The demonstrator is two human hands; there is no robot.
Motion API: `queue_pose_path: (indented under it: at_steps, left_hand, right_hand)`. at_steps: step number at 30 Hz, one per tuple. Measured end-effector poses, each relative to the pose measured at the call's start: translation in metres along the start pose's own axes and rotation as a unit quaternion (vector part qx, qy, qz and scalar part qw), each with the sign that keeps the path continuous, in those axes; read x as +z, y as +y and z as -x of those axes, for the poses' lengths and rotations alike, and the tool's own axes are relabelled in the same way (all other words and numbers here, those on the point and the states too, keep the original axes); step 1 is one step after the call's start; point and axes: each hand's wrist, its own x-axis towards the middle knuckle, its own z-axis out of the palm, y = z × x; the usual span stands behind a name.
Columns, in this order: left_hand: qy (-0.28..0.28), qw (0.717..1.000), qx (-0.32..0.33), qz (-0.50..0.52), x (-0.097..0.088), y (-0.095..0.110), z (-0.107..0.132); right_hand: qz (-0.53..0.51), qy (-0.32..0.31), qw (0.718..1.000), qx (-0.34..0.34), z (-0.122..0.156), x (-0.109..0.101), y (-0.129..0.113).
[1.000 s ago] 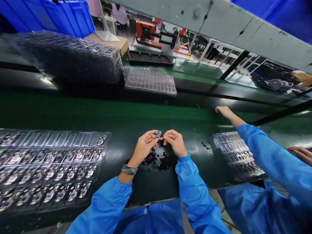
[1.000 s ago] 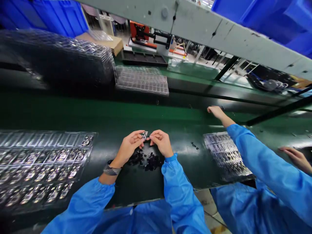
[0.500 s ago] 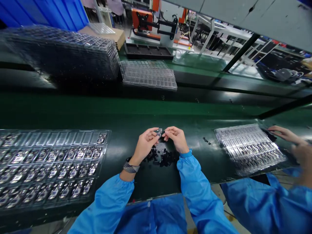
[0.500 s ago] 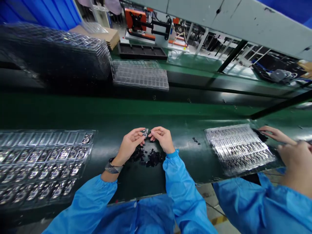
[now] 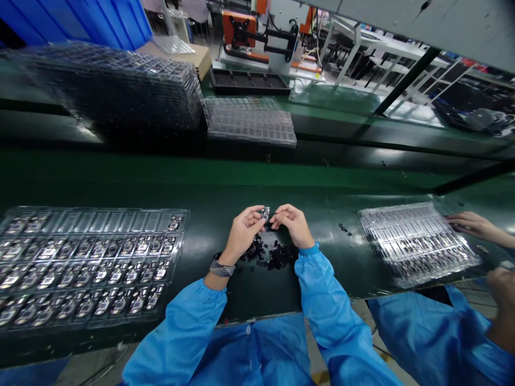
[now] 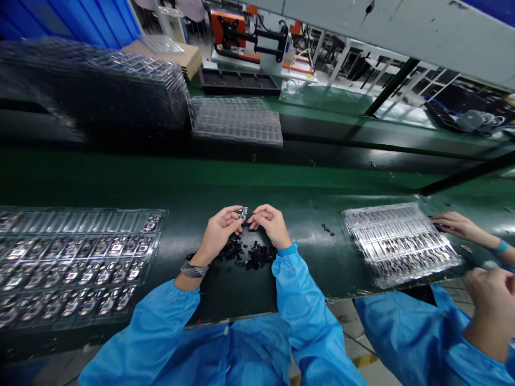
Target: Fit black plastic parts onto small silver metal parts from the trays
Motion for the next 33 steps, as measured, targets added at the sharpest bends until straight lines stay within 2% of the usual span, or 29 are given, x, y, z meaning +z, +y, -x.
queue_pose_path:
  at_steps: [7,14,21,27,33]
  left_hand:
    - [-0.001,1.000,-0.004,-0.002,0.001,0.002,0.000]
    - [0.006,1.000,-0.001,-0.001,0.000,0.001,-0.001]
    - [0.002,1.000,-0.006,-0.001,0.000,0.001,0.000]
    - [-0.008,1.000,-0.012,0.010,-0.001,-0.004,-0.002]
    - [0.010,1.000,-0.015,0.016,0.003,-0.002,0.002]
  right_hand:
    - [0.033,0.035,0.999,-0.011,-0.001,-0.001,0.000]
    - [0.025,0.024,0.999,0.004,0.000,-0.001,0.000]
    - [0.016,-0.014,1.000,0.020,0.002,0.001,-0.002]
    - [0.025,-0.008,1.000,0.010,0.002,0.001,-0.005]
    - [0.052,-0.015,0.998,0.023,0.007,0.003,-0.012]
